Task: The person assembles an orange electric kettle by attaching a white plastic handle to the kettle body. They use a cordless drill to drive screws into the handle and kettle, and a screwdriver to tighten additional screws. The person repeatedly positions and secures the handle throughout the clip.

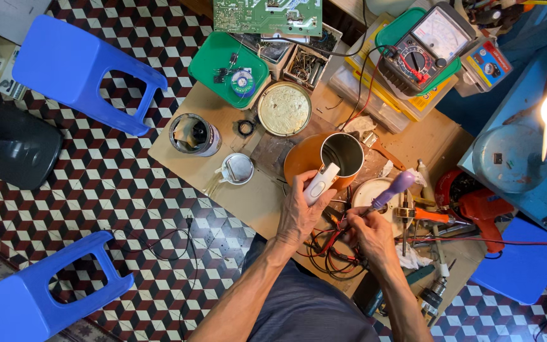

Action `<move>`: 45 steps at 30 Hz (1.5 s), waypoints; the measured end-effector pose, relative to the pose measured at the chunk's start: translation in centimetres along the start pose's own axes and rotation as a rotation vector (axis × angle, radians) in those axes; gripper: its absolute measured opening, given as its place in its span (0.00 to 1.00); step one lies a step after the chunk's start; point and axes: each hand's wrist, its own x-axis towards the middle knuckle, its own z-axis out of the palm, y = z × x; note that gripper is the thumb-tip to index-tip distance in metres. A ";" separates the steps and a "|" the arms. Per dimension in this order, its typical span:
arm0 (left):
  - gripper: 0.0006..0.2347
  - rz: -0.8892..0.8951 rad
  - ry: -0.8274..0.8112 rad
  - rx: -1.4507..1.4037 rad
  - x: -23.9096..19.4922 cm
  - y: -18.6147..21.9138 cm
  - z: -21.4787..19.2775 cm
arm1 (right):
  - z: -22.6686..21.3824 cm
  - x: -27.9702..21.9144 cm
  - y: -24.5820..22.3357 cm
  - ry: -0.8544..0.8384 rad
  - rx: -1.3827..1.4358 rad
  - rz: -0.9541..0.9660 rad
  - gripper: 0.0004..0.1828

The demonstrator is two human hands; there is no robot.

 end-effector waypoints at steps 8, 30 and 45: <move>0.26 0.131 -0.120 -0.051 -0.9 -0.8 -0.5 | 1.1 8.3 6.1 -0.108 -0.229 0.106 0.11; 0.48 -0.055 -0.376 -0.248 -0.4 0.1 -0.7 | 9.5 -4.8 -3.5 0.313 -0.213 -0.437 0.20; 0.04 0.488 -0.609 0.700 23.2 -12.5 -9.0 | 12.9 -4.0 -5.4 0.620 -0.432 -0.107 0.18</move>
